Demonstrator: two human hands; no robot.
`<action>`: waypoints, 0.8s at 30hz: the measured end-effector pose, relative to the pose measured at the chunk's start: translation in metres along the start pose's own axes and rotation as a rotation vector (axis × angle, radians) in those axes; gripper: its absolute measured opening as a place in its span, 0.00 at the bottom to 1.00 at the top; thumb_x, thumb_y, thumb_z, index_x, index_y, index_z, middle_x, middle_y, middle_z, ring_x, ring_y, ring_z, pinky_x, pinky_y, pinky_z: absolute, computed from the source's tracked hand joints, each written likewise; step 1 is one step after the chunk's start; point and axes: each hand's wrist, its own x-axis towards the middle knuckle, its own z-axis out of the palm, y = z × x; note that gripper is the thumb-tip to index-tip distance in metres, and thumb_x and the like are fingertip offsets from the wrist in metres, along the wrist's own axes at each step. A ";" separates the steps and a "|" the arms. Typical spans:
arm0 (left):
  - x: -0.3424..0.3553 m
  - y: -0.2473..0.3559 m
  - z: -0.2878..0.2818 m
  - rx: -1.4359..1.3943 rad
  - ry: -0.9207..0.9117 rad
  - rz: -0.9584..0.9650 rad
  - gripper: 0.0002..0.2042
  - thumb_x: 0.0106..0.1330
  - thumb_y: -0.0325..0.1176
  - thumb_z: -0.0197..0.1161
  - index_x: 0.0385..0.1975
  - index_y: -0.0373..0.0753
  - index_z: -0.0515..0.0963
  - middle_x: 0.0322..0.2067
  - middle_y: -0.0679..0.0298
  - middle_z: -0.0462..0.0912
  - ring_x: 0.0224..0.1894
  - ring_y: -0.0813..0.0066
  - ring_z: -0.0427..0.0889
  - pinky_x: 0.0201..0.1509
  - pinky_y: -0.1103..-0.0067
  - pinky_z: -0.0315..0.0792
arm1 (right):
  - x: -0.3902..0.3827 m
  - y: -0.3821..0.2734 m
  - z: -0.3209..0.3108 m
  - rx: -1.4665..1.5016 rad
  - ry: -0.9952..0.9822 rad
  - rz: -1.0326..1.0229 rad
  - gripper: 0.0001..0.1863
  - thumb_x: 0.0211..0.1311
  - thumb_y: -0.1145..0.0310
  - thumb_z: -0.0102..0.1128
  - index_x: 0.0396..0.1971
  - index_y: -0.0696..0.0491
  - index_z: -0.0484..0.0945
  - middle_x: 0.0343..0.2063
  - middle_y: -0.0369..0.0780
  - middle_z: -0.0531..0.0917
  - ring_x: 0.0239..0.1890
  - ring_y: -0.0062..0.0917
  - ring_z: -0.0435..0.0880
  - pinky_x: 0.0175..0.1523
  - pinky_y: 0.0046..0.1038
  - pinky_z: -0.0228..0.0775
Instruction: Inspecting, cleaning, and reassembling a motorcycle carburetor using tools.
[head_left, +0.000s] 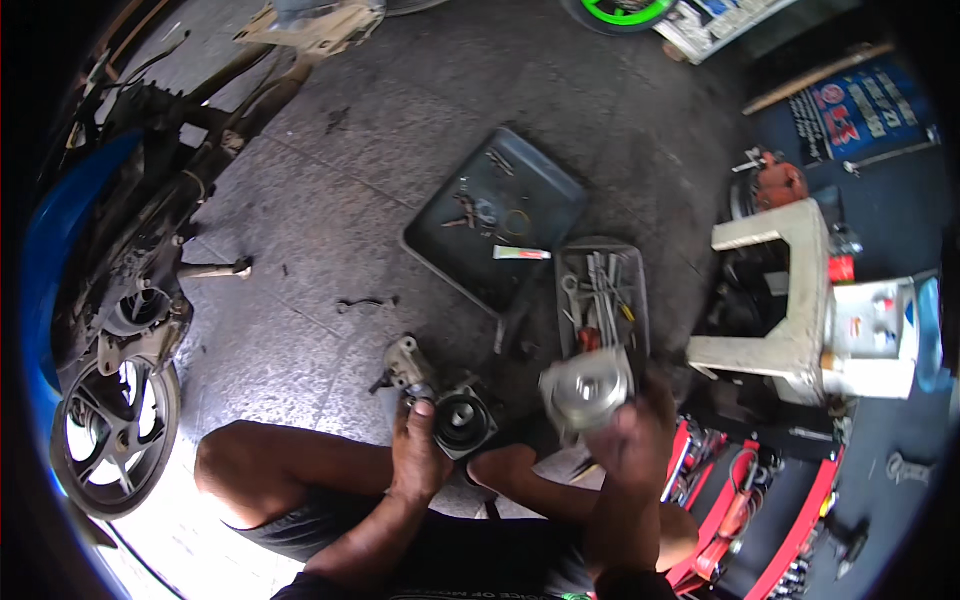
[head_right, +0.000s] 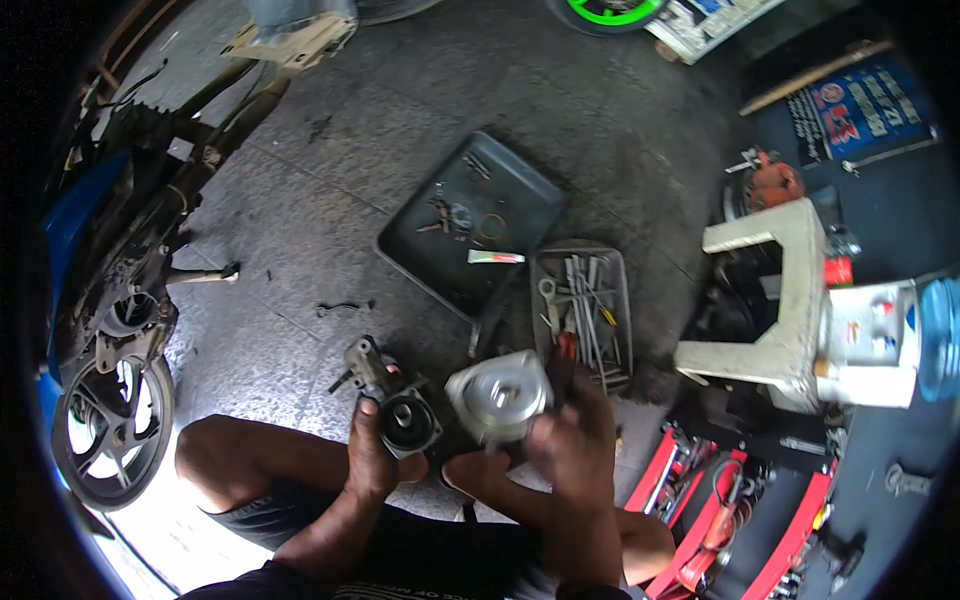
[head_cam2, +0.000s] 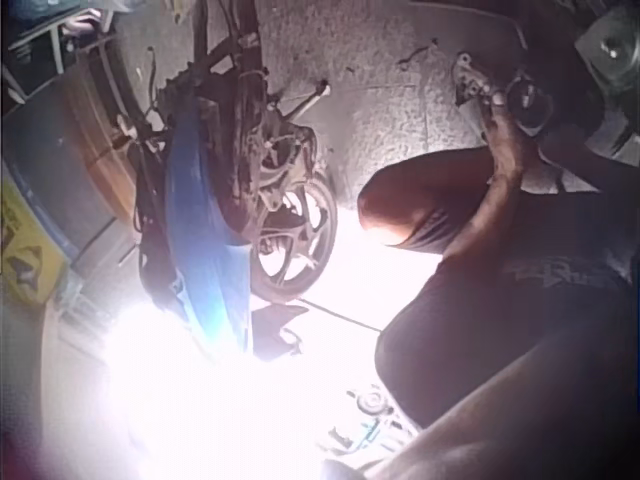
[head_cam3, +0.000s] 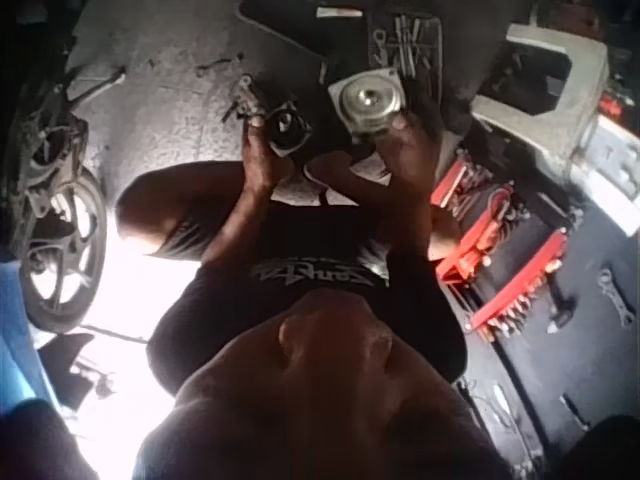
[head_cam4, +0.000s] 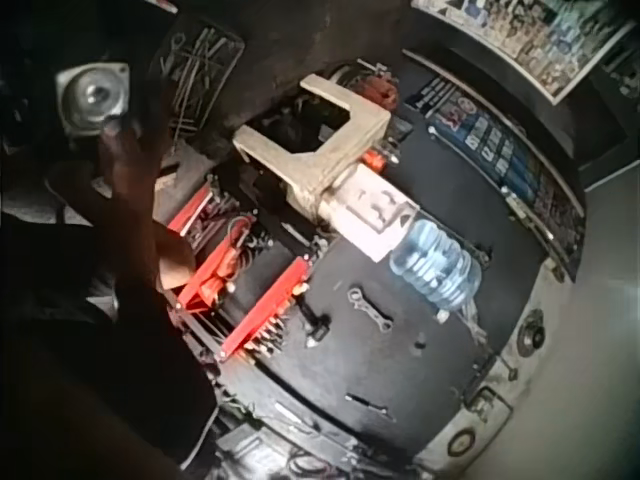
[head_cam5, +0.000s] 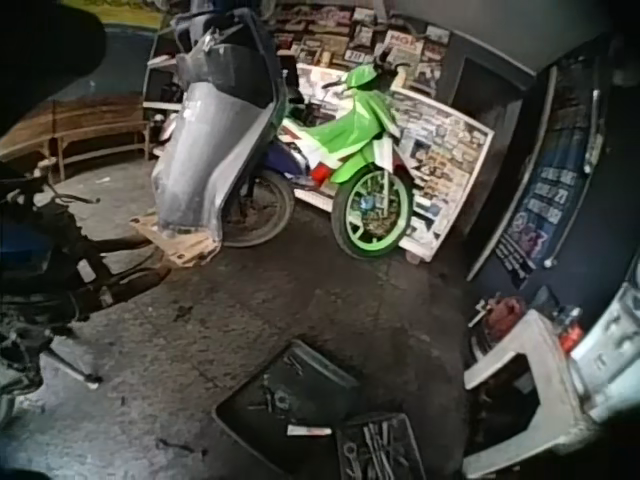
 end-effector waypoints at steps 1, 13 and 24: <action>-0.004 0.006 0.004 0.118 0.007 0.046 0.39 0.71 0.66 0.51 0.67 0.35 0.65 0.53 0.57 0.79 0.54 0.68 0.81 0.59 0.72 0.77 | -0.026 -0.002 0.004 0.027 -0.039 -0.055 0.29 0.55 0.71 0.66 0.57 0.64 0.71 0.50 0.59 0.81 0.48 0.55 0.85 0.48 0.51 0.84; -0.029 0.016 0.009 0.425 -0.121 0.120 0.45 0.66 0.64 0.59 0.67 0.26 0.62 0.58 0.48 0.75 0.61 0.61 0.73 0.66 0.69 0.66 | -0.124 0.013 0.019 0.299 -0.065 0.115 0.40 0.58 0.55 0.69 0.63 0.62 0.62 0.50 0.73 0.72 0.38 0.51 0.86 0.33 0.39 0.84; -0.038 0.019 0.010 0.438 -0.073 0.273 0.42 0.65 0.61 0.64 0.61 0.25 0.64 0.51 0.49 0.77 0.54 0.63 0.77 0.60 0.71 0.71 | -0.120 0.015 0.010 0.000 0.146 -0.053 0.24 0.60 0.67 0.68 0.52 0.57 0.69 0.45 0.45 0.81 0.41 0.34 0.85 0.35 0.33 0.82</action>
